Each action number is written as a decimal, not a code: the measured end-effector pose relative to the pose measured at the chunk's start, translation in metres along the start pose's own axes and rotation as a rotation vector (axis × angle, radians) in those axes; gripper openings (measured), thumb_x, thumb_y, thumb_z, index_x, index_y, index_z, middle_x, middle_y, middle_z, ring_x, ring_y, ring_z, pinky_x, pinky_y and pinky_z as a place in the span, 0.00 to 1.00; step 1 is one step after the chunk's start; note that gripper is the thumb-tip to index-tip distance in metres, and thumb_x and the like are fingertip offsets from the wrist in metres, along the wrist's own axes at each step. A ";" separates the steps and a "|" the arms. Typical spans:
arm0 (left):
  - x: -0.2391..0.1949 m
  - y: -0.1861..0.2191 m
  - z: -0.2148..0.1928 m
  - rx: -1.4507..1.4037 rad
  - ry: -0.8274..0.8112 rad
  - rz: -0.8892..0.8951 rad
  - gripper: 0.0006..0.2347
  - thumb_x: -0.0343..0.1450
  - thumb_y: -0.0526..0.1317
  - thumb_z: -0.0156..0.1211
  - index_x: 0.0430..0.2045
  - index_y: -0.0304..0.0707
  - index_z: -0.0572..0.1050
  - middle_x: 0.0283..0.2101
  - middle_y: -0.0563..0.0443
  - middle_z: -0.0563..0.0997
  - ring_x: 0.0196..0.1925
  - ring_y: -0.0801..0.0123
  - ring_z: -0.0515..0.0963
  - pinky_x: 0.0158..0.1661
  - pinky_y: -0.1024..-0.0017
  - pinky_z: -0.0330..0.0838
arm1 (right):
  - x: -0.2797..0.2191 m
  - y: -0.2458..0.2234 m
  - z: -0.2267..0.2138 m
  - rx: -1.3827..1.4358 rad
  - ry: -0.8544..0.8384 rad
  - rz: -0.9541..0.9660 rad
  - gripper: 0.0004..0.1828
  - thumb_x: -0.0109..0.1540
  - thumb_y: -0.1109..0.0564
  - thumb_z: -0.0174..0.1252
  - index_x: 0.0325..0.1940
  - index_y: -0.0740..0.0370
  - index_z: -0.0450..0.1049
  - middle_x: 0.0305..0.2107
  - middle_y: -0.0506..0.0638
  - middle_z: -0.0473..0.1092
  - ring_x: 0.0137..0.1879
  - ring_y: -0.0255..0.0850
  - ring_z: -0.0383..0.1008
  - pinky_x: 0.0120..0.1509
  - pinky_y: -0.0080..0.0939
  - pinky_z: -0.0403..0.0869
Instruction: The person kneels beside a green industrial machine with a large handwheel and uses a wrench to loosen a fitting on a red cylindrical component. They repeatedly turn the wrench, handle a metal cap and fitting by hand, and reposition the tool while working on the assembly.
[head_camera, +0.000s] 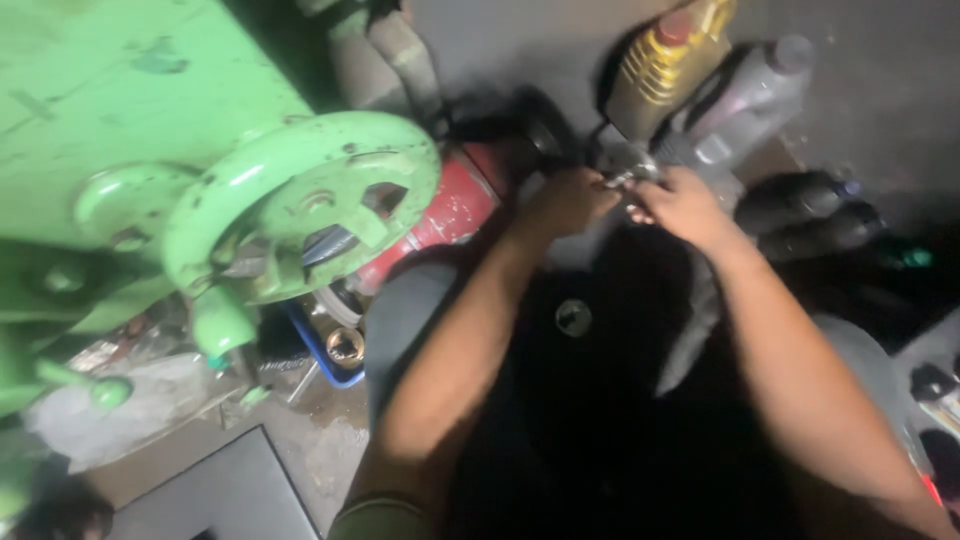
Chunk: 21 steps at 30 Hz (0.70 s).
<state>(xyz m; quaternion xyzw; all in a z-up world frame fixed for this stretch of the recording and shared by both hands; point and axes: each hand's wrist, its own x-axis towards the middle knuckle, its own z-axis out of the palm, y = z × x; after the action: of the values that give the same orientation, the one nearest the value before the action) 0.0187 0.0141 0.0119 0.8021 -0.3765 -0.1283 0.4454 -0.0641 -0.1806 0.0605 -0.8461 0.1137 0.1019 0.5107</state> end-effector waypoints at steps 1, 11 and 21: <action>-0.006 0.013 -0.003 0.014 0.016 -0.006 0.12 0.68 0.48 0.60 0.30 0.38 0.82 0.34 0.37 0.84 0.37 0.43 0.84 0.39 0.52 0.78 | 0.004 0.002 -0.002 0.000 -0.011 -0.019 0.16 0.66 0.49 0.55 0.42 0.65 0.78 0.25 0.52 0.76 0.30 0.38 0.75 0.36 0.42 0.73; -0.002 -0.020 0.069 0.321 0.560 -0.183 0.13 0.77 0.43 0.49 0.30 0.37 0.80 0.30 0.35 0.82 0.33 0.41 0.83 0.37 0.47 0.75 | 0.013 0.033 0.018 0.000 0.023 0.086 0.12 0.65 0.53 0.56 0.47 0.62 0.78 0.26 0.50 0.76 0.28 0.37 0.75 0.33 0.40 0.73; 0.004 -0.097 0.089 0.387 0.370 -0.610 0.14 0.66 0.45 0.55 0.36 0.32 0.77 0.34 0.34 0.84 0.39 0.43 0.84 0.43 0.53 0.78 | 0.035 0.004 0.056 -0.185 0.078 0.074 0.12 0.58 0.54 0.61 0.36 0.67 0.78 0.19 0.56 0.76 0.27 0.43 0.79 0.36 0.45 0.76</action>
<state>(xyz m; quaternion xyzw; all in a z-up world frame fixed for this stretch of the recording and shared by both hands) 0.0211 -0.0131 -0.1174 0.9556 -0.0519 -0.0348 0.2879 -0.0348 -0.1356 0.0215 -0.8882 0.1549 0.0979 0.4214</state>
